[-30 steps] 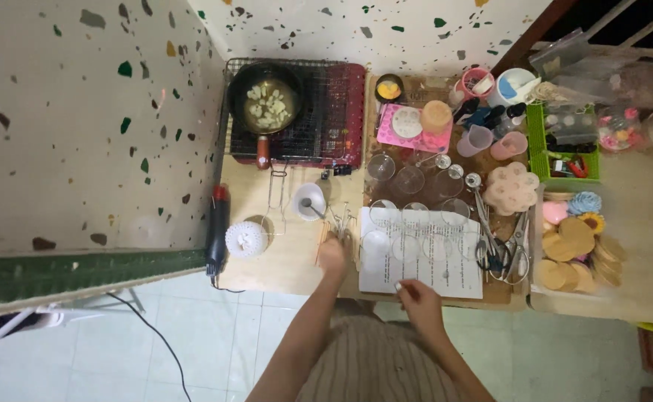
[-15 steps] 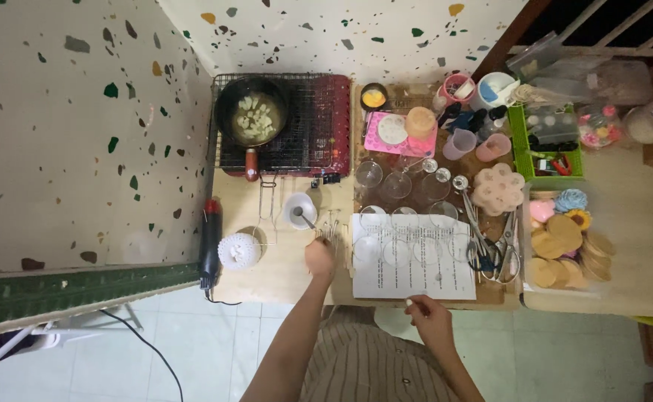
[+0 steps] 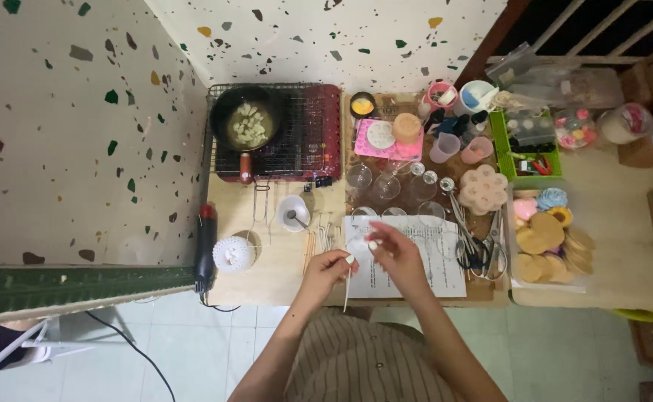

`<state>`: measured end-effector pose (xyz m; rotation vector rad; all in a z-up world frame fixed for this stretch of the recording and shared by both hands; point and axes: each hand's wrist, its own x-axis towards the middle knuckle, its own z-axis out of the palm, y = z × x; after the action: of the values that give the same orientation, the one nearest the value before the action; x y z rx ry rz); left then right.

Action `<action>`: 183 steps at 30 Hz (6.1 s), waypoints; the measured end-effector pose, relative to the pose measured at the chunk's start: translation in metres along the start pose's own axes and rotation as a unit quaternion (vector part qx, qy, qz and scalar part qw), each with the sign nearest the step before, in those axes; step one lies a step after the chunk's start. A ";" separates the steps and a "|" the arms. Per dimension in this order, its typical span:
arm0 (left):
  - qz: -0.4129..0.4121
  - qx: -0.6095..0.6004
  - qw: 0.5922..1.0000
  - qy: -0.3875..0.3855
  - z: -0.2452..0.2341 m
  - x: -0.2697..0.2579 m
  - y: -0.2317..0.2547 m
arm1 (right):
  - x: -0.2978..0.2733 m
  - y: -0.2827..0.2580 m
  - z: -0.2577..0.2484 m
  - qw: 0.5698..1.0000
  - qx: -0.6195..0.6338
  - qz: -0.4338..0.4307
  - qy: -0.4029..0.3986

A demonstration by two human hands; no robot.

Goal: Preparing candle wicks by threading them through holders and placing them in glass jars.

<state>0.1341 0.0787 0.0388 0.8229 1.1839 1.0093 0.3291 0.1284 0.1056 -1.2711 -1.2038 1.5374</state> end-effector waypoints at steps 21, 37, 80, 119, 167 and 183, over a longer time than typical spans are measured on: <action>-0.071 0.140 0.975 -0.158 0.017 -0.039 0.048 | -0.029 0.038 -0.068 0.988 -0.041 0.109 -0.099; -0.017 0.334 0.937 -0.096 0.063 0.021 0.119 | 0.003 -0.002 -0.081 0.911 -0.381 -0.126 -0.099; 0.120 0.685 0.695 -0.182 0.058 0.465 0.045 | 0.403 0.072 -0.278 0.955 0.134 0.121 0.237; 0.261 0.588 0.764 -0.055 0.144 0.520 0.014 | 0.396 0.024 -0.271 0.853 -0.422 -0.108 0.287; 0.141 -0.061 0.987 0.052 0.181 0.286 0.131 | 0.127 -0.019 -0.236 0.941 0.197 -0.134 0.241; 0.111 -0.319 0.940 -0.047 0.144 0.052 0.137 | -0.017 -0.051 -0.070 0.977 0.037 -0.209 0.013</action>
<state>0.2530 0.1747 0.1758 0.4775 0.6177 1.4198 0.4007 0.1369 0.1562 -0.9140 -1.2885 1.2399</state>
